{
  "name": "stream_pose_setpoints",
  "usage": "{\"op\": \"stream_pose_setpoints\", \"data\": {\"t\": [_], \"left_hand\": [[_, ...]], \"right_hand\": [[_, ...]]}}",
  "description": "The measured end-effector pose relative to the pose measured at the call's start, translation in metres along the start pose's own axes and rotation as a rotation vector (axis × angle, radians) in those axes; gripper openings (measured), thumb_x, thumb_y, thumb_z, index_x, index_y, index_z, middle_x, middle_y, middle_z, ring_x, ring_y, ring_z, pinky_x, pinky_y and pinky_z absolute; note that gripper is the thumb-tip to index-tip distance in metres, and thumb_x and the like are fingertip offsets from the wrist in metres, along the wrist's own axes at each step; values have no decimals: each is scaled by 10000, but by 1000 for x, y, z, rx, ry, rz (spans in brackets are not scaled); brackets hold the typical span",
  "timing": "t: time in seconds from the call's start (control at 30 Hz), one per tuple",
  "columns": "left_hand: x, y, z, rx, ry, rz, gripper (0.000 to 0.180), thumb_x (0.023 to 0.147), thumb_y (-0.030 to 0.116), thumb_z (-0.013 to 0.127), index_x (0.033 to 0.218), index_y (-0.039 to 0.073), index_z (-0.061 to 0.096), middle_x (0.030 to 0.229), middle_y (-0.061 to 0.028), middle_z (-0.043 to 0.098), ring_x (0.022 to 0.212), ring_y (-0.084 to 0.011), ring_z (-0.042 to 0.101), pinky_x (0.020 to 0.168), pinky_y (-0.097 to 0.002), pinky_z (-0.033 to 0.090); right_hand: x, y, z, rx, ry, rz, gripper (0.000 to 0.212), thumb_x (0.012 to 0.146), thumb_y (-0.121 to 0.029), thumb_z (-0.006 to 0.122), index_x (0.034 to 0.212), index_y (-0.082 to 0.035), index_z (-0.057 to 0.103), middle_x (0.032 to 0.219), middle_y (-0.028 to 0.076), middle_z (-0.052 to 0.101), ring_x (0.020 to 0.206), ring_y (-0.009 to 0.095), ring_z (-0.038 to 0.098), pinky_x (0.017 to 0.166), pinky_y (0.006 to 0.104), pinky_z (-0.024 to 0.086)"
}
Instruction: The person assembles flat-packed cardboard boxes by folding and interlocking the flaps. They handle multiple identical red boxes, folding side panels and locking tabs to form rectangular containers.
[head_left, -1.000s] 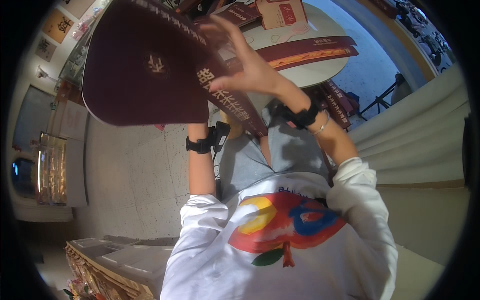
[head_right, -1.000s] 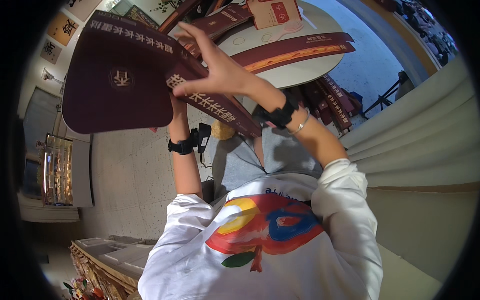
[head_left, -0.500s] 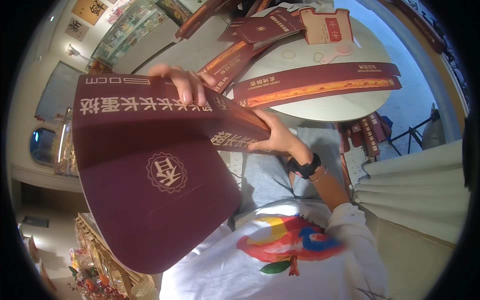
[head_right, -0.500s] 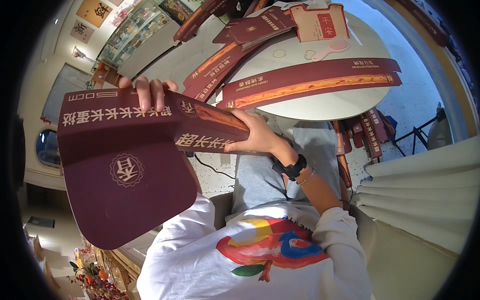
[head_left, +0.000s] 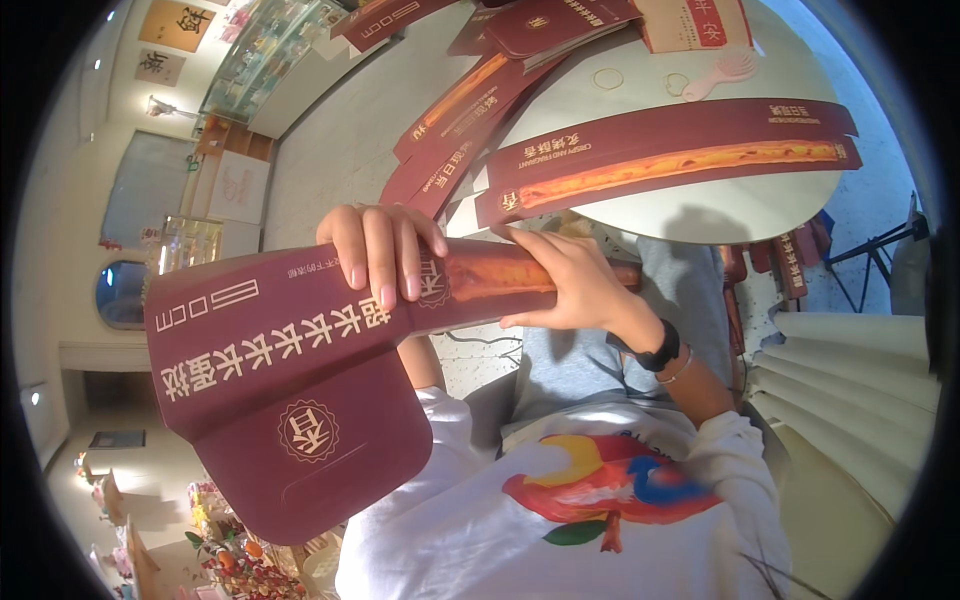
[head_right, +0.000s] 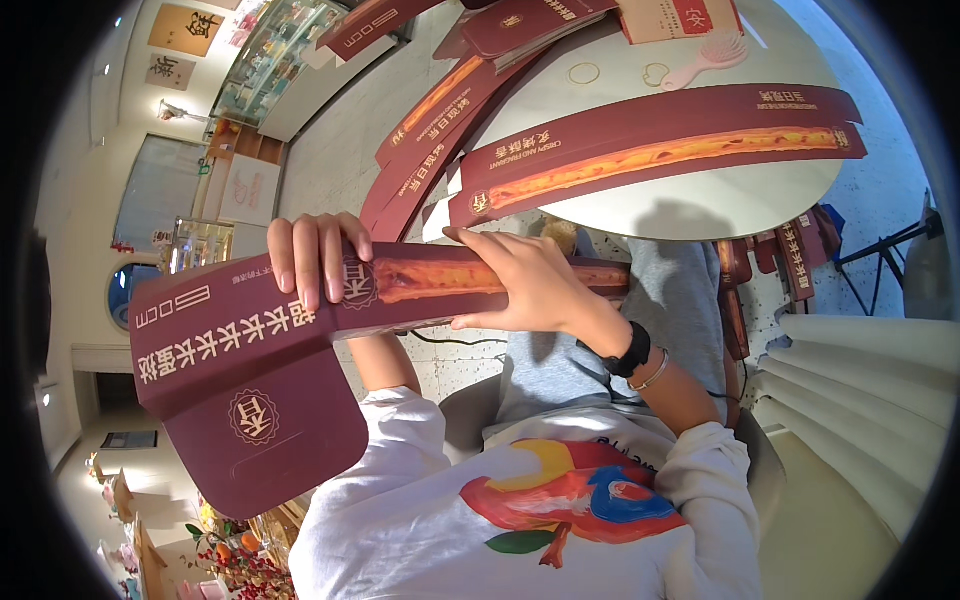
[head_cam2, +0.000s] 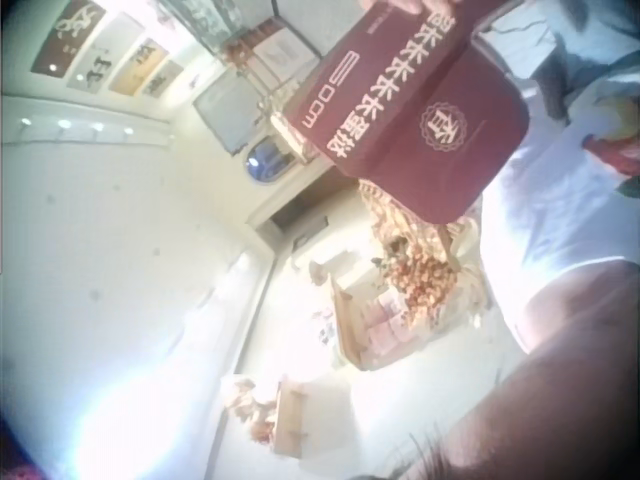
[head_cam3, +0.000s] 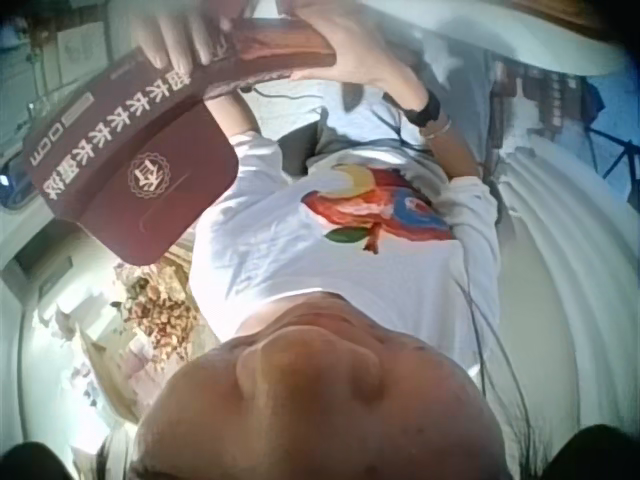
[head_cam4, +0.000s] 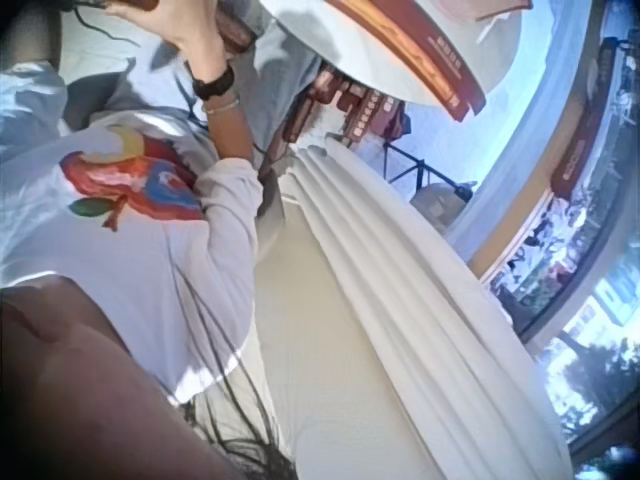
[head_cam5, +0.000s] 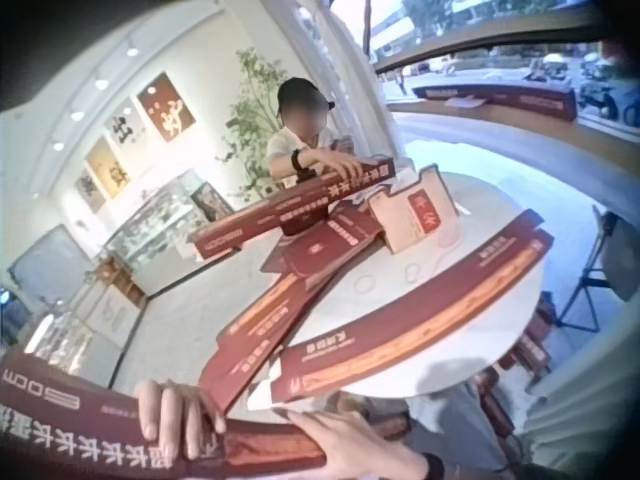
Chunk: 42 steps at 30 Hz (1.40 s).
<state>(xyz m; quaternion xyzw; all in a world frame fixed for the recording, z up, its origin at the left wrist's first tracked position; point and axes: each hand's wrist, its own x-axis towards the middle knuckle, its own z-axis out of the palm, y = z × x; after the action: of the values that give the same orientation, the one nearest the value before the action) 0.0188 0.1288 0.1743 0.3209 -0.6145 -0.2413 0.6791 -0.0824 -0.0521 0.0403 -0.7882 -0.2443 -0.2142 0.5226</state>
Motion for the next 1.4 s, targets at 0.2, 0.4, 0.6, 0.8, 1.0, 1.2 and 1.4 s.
{"op": "stream_pose_setpoints", "data": {"t": [0.2,0.4,0.6,0.8,1.0,1.2,1.4], "left_hand": [[-69,-7,22,-26,616,301,724,907,551,540,1440,97,353,1459,-192,389,1234,-339,505,1035,-572,389],[-37,-37,88,583,1345,372,906,844,719,473,1465,71,345,1513,-156,344,1379,-325,354,1147,-527,274],[-58,-44,97,437,1251,851,732,884,584,504,1355,24,480,1386,-120,491,1276,-283,452,1106,-484,311],[-48,-65,111,847,1319,485,603,806,375,663,1200,-15,428,1316,-195,448,1254,-300,401,1045,-487,340],[1,-42,103,839,1725,289,415,846,88,707,1129,-34,429,1057,-161,597,867,-197,620,711,-346,545],[9,-53,111,861,1677,367,628,807,87,710,1328,-30,378,1237,-183,523,1048,-257,570,895,-426,505],[9,-59,102,953,1643,454,427,814,158,705,1158,-5,510,1081,-143,613,902,-215,640,780,-381,578]], "right_hand": [[-7,-25,7,-166,234,107,895,590,-296,844,1371,-102,452,1053,129,608,945,313,618,804,412,512],[1,-30,34,-292,353,151,838,615,-297,830,1335,-75,464,1081,138,595,992,331,596,843,428,491],[12,-48,31,-208,202,198,948,621,-207,818,1454,-138,370,1192,156,542,1072,346,555,910,435,455],[26,-61,22,-216,208,-107,792,764,12,591,1491,-190,347,1473,133,347,1251,331,458,997,478,410],[40,-72,-18,-40,41,-280,524,759,-102,654,1280,-84,590,1361,115,522,1214,302,512,1014,460,395],[139,-89,-45,727,-28,-84,756,791,-578,679,1228,28,565,1096,198,659,1047,270,642,867,358,503],[187,-117,-54,269,-509,-237,781,681,-590,746,1156,20,634,1026,170,694,972,256,667,855,344,502]]}}
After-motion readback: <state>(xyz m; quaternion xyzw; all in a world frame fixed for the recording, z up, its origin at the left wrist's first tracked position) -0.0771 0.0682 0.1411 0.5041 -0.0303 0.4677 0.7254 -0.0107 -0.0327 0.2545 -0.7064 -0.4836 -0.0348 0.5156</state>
